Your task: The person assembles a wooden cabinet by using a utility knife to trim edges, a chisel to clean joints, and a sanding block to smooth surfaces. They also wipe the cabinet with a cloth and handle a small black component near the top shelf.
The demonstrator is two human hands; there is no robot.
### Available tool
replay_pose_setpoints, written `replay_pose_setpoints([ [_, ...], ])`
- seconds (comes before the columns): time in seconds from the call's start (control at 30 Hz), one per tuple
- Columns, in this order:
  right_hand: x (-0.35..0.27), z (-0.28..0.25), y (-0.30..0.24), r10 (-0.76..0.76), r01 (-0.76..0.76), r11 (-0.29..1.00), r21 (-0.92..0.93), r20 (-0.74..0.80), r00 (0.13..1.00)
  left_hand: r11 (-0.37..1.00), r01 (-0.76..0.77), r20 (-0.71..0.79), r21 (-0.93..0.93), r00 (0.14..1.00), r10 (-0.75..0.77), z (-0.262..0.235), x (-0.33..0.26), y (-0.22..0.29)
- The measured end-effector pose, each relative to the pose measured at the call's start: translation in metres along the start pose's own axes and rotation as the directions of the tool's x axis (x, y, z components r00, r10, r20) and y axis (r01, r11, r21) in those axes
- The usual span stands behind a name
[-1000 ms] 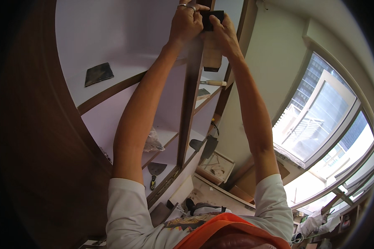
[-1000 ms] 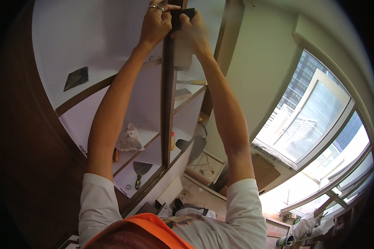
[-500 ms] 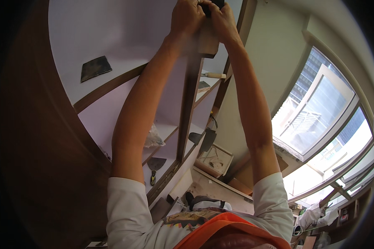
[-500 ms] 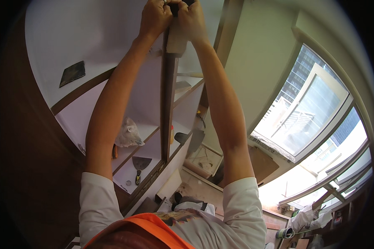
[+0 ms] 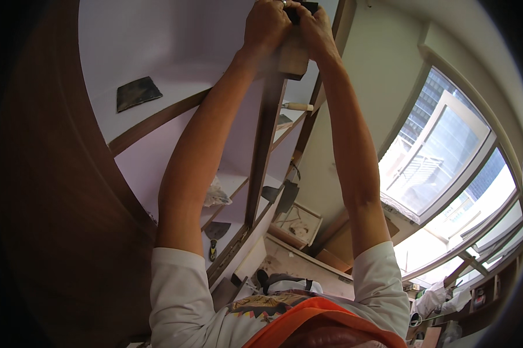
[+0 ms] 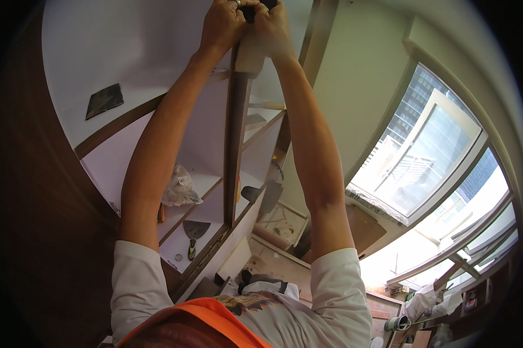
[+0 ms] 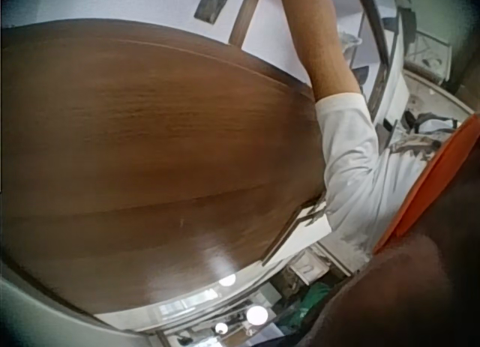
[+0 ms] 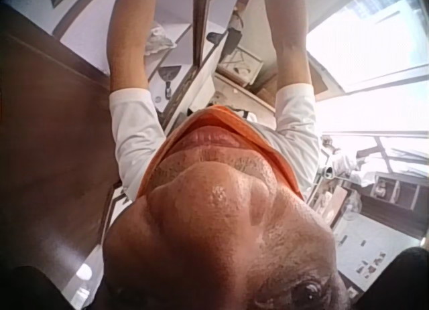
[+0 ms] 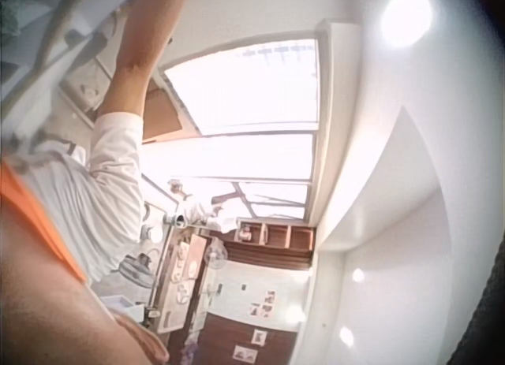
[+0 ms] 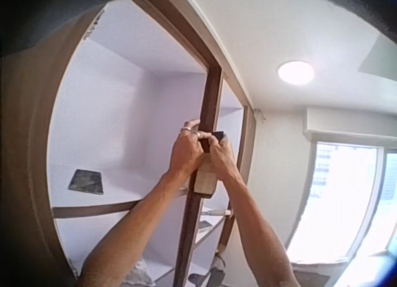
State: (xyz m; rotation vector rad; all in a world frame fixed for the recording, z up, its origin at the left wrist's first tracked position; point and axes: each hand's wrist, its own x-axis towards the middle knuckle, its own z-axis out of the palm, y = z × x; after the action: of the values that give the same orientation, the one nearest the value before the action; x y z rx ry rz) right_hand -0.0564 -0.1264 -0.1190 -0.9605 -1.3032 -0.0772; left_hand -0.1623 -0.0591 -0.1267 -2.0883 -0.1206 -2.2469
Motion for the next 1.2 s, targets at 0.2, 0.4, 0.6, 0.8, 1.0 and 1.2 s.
replay_pose_setpoints([
  [0.2,0.013,-0.004,0.008,-0.042,0.042,0.999,0.018,0.019,0.999,0.999,-0.032,-0.034,0.02,0.999,0.033,0.007,0.0,-0.001],
  [0.4,0.014,-0.01,0.009,-0.086,0.071,0.966,-0.249,-0.049,0.995,0.999,-0.009,0.061,0.049,0.998,0.006,-0.003,0.001,0.002],
  [0.6,0.019,-0.01,0.004,-0.046,0.046,0.983,-0.179,0.003,0.999,1.0,-0.017,0.044,0.016,0.999,0.016,0.001,-0.001,0.003],
  [0.8,0.021,-0.005,0.003,-0.011,0.015,0.997,-0.075,0.054,0.998,0.997,-0.071,0.065,0.008,0.995,0.07,-0.003,-0.002,-0.008],
  [1.0,0.032,-0.01,0.009,-0.069,0.074,0.98,-0.183,0.034,0.997,0.998,-0.065,0.057,-0.005,0.996,0.065,-0.004,0.0,0.004],
  [1.2,0.02,-0.008,-0.006,0.093,-0.093,0.982,-0.166,-0.011,0.996,0.997,-0.083,0.074,0.007,0.994,0.082,-0.006,0.002,-0.004],
])
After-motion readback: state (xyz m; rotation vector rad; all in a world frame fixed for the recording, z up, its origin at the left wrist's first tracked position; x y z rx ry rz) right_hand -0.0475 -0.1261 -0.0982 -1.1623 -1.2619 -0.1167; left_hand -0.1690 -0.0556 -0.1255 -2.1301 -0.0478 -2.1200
